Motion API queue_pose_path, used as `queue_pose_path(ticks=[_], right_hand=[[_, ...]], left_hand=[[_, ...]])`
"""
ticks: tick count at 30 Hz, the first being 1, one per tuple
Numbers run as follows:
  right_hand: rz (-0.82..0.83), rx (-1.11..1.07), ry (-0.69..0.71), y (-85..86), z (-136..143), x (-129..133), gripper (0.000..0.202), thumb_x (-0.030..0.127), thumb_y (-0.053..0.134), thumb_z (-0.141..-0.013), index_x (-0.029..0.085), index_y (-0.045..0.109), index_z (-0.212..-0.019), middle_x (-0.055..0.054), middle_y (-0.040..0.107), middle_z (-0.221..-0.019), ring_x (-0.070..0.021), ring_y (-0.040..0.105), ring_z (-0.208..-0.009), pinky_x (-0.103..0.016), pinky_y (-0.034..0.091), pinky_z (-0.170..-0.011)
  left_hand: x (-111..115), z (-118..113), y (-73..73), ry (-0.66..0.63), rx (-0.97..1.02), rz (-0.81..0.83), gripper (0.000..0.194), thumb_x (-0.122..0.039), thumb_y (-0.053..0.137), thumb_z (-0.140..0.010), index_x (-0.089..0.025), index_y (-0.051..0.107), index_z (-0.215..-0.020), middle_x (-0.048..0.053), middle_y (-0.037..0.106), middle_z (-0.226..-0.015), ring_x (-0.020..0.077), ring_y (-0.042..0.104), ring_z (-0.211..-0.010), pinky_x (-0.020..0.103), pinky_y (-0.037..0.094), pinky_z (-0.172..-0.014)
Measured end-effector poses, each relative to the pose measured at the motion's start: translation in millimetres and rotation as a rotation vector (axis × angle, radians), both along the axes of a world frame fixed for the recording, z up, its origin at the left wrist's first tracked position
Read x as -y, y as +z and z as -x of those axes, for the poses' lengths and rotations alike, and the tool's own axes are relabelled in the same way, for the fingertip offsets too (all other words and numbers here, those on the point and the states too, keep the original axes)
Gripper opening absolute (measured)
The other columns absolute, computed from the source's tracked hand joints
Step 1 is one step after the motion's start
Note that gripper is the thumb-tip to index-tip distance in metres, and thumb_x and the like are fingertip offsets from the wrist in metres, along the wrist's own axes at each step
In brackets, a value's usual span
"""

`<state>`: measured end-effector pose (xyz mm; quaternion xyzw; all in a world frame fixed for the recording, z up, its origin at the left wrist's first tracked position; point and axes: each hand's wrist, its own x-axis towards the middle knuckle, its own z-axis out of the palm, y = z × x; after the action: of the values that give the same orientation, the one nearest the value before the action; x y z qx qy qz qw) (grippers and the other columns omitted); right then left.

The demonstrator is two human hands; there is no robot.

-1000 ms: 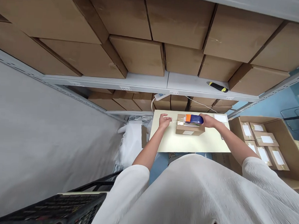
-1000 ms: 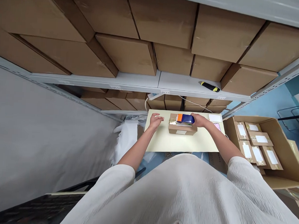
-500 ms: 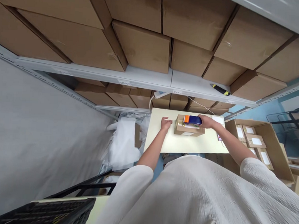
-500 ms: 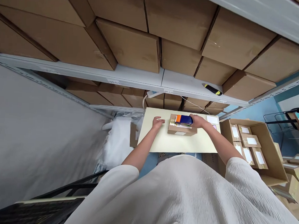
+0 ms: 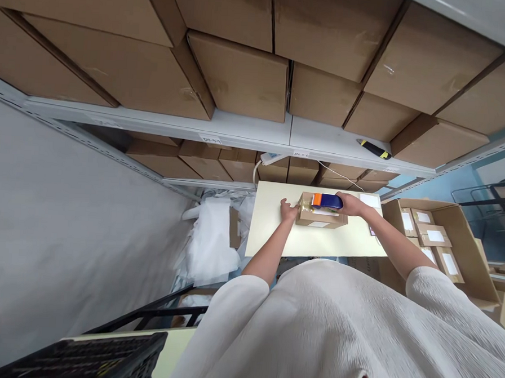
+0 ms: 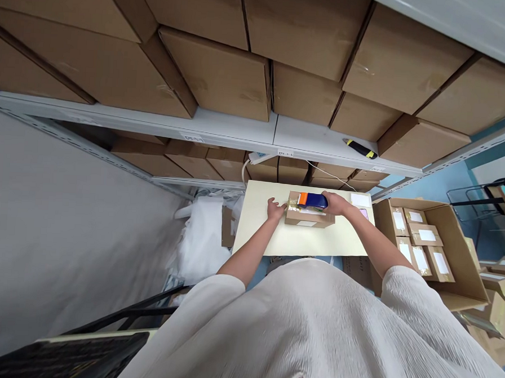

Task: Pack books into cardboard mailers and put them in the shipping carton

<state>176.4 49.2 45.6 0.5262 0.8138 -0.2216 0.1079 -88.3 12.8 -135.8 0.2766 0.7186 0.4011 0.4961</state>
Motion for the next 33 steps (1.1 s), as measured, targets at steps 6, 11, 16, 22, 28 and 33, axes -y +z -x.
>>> queue_pose_path(ticks=[6, 11, 16, 22, 28, 33], right_hand=[[-0.002, -0.068, -0.016, -4.3, -2, 3, 0.044, 0.035, 0.082, -0.089, 0.023, 0.064, -0.127, -0.011, 0.079, -0.122, -0.0273, 0.073, -0.101, -0.032, 0.052, -0.08], [-0.054, -0.162, -0.012, -11.6, -6, 7, 0.042, 0.038, 0.081, -0.091, 0.022, 0.064, -0.126, -0.012, 0.076, -0.126, -0.0279, 0.073, -0.105, -0.034, 0.054, -0.087], [-0.033, -0.103, -0.009, -12.9, -7, 10, 0.04, 0.031, 0.08, -0.088, 0.022, 0.065, -0.123, -0.011, 0.078, -0.119, -0.0285, 0.073, -0.102, -0.032, 0.052, -0.082], [0.016, -0.029, -0.013, -2.0, -5, 10, 0.043, 0.035, 0.082, -0.086, 0.025, 0.064, -0.124, -0.01, 0.08, -0.121, -0.0289, 0.074, -0.101, -0.031, 0.046, -0.072], [0.047, -0.063, 0.002, 8.8, -10, 13, 0.044, 0.04, 0.082, -0.085, 0.026, 0.064, -0.123, -0.011, 0.081, -0.117, -0.0294, 0.075, -0.097, -0.031, 0.044, -0.067], [0.052, -0.064, 0.013, 11.1, -53, 8, 0.042, 0.037, 0.083, -0.084, 0.025, 0.063, -0.119, -0.011, 0.08, -0.117, -0.0293, 0.074, -0.099, -0.03, 0.044, -0.068]], left_hand=[[7, 6, 14.6, -0.193, 0.016, -0.148, 0.031, -0.013, 0.063, -0.093, -0.023, 0.072, -0.121, 0.01, 0.08, -0.122, 0.0244, 0.077, -0.116, 0.042, 0.059, -0.109], [6, 10, 38.9, -0.387, -0.124, -0.42, 0.056, -0.008, 0.058, -0.09, -0.024, 0.067, -0.143, 0.011, 0.071, -0.148, 0.0261, 0.069, -0.135, 0.043, 0.056, -0.116], [3, 14, 58.2, -0.782, -0.41, -0.423, 0.092, -0.016, 0.078, -0.085, -0.025, 0.044, -0.171, 0.014, 0.065, -0.158, 0.0354, 0.052, -0.153, 0.051, 0.045, -0.126], [-2, 22, 71.4, -0.994, -0.614, -0.327, 0.104, -0.026, 0.084, -0.089, -0.028, 0.028, -0.177, 0.015, 0.057, -0.167, 0.0375, 0.045, -0.159, 0.05, 0.041, -0.125], [-3, 15, 79.9, -0.938, -0.642, -0.254, 0.096, -0.029, 0.092, -0.082, -0.027, 0.046, -0.166, 0.018, 0.068, -0.154, 0.0403, 0.056, -0.15, 0.049, 0.033, -0.129], [-3, 9, 85.0, -0.971, -0.721, -0.178, 0.096, -0.028, 0.09, -0.083, -0.026, 0.044, -0.167, 0.019, 0.067, -0.157, 0.0415, 0.052, -0.153, 0.054, 0.024, -0.133]])
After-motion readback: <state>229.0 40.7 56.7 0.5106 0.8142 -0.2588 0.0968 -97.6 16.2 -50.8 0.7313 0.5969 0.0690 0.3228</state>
